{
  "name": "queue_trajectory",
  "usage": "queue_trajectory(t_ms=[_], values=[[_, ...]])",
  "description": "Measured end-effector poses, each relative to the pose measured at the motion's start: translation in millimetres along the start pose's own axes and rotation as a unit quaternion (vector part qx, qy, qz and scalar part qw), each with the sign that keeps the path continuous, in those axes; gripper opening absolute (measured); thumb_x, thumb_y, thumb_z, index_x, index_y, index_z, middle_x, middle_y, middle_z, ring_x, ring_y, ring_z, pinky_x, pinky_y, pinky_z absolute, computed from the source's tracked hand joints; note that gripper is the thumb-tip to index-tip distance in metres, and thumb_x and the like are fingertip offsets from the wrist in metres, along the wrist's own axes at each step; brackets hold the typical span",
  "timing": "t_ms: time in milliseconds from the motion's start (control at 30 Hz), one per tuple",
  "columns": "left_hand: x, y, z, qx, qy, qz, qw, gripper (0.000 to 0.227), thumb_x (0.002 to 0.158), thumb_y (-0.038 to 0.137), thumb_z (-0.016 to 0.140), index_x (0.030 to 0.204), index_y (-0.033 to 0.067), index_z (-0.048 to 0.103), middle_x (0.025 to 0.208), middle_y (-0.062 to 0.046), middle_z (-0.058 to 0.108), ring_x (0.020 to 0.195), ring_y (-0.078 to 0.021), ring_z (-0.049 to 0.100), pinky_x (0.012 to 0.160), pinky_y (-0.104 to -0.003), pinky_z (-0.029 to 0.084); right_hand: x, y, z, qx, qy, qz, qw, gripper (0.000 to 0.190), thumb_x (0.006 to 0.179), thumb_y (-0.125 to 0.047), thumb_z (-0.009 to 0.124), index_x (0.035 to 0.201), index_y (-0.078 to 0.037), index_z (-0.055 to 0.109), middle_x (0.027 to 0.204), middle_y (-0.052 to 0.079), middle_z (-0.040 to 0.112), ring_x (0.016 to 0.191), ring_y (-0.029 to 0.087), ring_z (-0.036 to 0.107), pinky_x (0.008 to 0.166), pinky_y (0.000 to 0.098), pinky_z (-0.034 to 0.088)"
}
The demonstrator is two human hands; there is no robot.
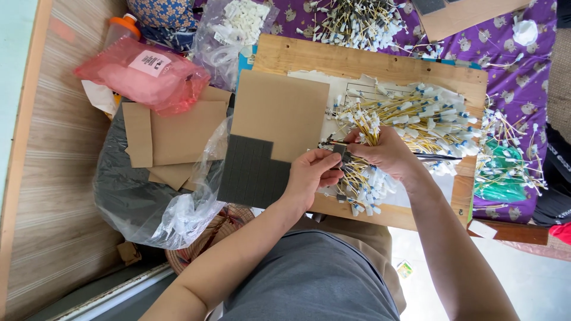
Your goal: Assembling small white components onto wire stems by hand and occasionally using scissors to trim.
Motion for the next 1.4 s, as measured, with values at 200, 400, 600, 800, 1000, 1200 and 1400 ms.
queue_trajectory(t_ms=[200,400,600,800,1000,1200,1400], values=[[0,9,3,0.029,-0.016,0.001,0.999,0.031,0.074,0.022,0.086,0.094,0.0074,0.068,0.080,-0.012,0.073,0.064,-0.0199,0.073,0.056,-0.027,0.063,-2,1,0,-0.009,-0.001,0.002,1.000,0.018,0.076,0.007,0.069,0.094,0.004,0.070,0.086,0.013,0.058,0.055,0.012,0.042,0.051,0.0282,0.031],[-6,16,6,0.037,-0.031,-0.003,0.999,0.030,0.075,0.022,0.085,0.095,0.0075,0.068,0.079,-0.010,0.073,0.062,-0.0170,0.072,0.054,-0.025,0.062,1,6,-2,-0.008,0.002,0.002,1.000,0.020,0.076,0.009,0.068,0.095,0.003,0.070,0.089,0.015,0.060,0.058,0.014,0.046,0.055,0.0297,0.035],[3,11,4,0.043,-0.014,-0.014,0.999,0.031,0.074,0.026,0.086,0.093,0.0098,0.068,0.080,-0.009,0.073,0.060,-0.0145,0.072,0.053,-0.022,0.061,-1,-7,3,-0.002,-0.001,-0.011,1.000,0.020,0.076,0.009,0.066,0.095,0.003,0.070,0.083,0.013,0.058,0.048,0.008,0.043,0.048,0.0246,0.031],[5,14,5,0.062,-0.004,-0.023,0.998,0.033,0.074,0.031,0.086,0.091,0.0095,0.068,0.081,-0.011,0.073,0.060,-0.0167,0.072,0.051,-0.024,0.061,0,0,0,0.007,-0.006,-0.011,1.000,0.020,0.076,0.011,0.066,0.094,0.004,0.071,0.080,0.013,0.057,0.043,0.007,0.041,0.044,0.0235,0.030],[-1,32,9,0.162,-0.014,-0.024,0.986,0.047,0.074,0.044,0.083,0.092,0.0058,0.063,0.080,-0.015,0.073,0.055,-0.0187,0.070,0.044,-0.022,0.057,-9,-23,4,-0.020,-0.002,-0.013,1.000,0.018,0.076,0.009,0.069,0.094,0.005,0.071,0.058,0.009,0.052,0.036,0.007,0.035,0.040,0.0235,0.029],[-15,46,3,0.224,-0.096,-0.060,0.968,0.046,0.083,0.050,0.072,0.086,0.0042,0.066,0.075,-0.013,0.073,0.053,-0.0156,0.070,0.040,-0.018,0.054,-18,-37,8,-0.072,0.059,-0.067,0.993,0.012,0.077,0.001,0.078,0.086,-0.001,0.071,0.048,0.008,0.051,0.033,0.008,0.035,0.039,0.0233,0.026],[-26,54,14,0.148,-0.248,-0.130,0.949,0.044,0.092,0.046,0.059,0.103,0.0056,0.070,0.082,-0.016,0.075,0.061,-0.0199,0.072,0.046,-0.022,0.057,-29,-38,-1,-0.045,0.112,-0.126,0.985,0.013,0.072,-0.006,0.081,0.077,-0.009,0.070,0.060,0.001,0.057,0.057,0.007,0.049,0.056,0.0180,0.037]])
Point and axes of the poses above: each hand's wrist, its own x-axis towards the middle knuckle, its own z-axis out of the palm, y = z × x, the point moved 3 cm from there along x, towards the middle knuckle
